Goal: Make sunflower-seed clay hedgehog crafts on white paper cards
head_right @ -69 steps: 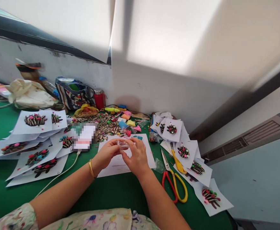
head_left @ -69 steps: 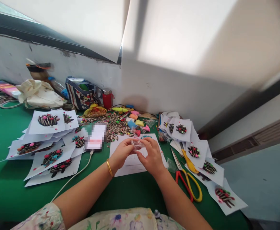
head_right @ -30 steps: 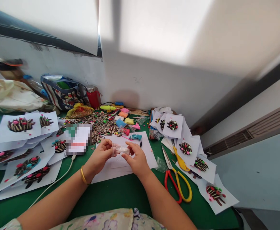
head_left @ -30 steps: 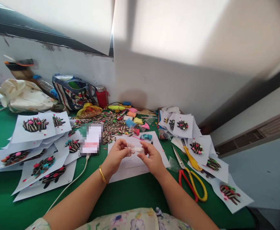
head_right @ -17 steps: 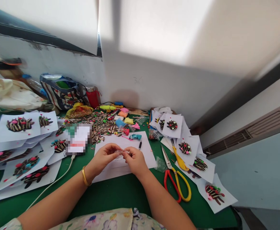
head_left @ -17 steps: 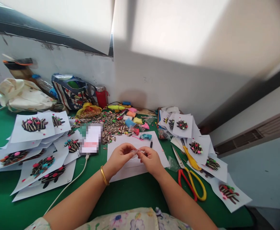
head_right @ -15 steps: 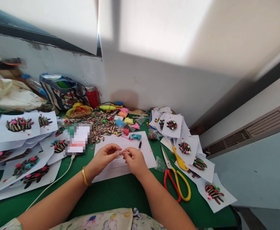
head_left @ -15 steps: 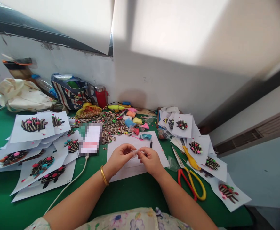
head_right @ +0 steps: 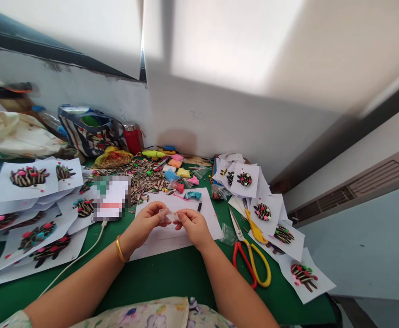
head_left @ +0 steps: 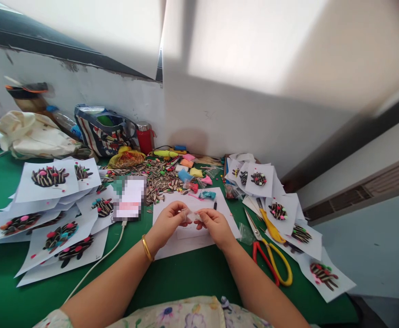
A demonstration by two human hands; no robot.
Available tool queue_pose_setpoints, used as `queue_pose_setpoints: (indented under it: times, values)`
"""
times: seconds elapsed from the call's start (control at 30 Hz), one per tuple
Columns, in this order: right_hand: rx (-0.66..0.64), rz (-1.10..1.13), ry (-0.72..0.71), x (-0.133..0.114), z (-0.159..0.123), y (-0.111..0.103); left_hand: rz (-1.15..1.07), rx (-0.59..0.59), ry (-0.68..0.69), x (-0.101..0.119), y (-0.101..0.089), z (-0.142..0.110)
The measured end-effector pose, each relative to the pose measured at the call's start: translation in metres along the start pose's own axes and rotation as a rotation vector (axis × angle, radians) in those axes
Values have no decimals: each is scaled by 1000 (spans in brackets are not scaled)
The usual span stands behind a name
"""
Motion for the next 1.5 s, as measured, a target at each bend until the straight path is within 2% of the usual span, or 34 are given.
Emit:
queue_pose_setpoints:
  times: [0.17, 0.3, 0.43, 0.63, 0.9, 1.0, 1.17, 1.5]
  values:
    - [45, -39, -5, 0, 2, -2, 25, -70, 70, 3, 5, -1]
    - [56, -52, -21, -4, 0, -3, 22, -62, 45, 1, 4, 1]
    - [10, -6, -14, -3, -1, 0, 8, -23, 32, 2, 0, 1]
    - [-13, -60, -10, 0, 0, 3, 48, -105, 73, 5, 9, -3]
    - [39, -42, -47, -9, -2, -4, -81, 30, 27, 0, -5, 1]
    - [48, -19, -52, -10, -1, -6, -107, 12, 4, -2, -6, 3]
    - [73, 4, -28, -6, 1, -8, -22, -37, 25, 1, -1, 1]
    - [127, 59, -10, -3, 1, -8, -5, 11, 107, 7, -1, -1]
Point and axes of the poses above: each hand's wrist, its own z-axis towards the middle knuckle, its own y-axis out of the palm, x = y × z, the point moved 8 cm from there along z, towards the middle knuckle, and after that the axes turned 4 degrees about x, right-handed, at the moved point
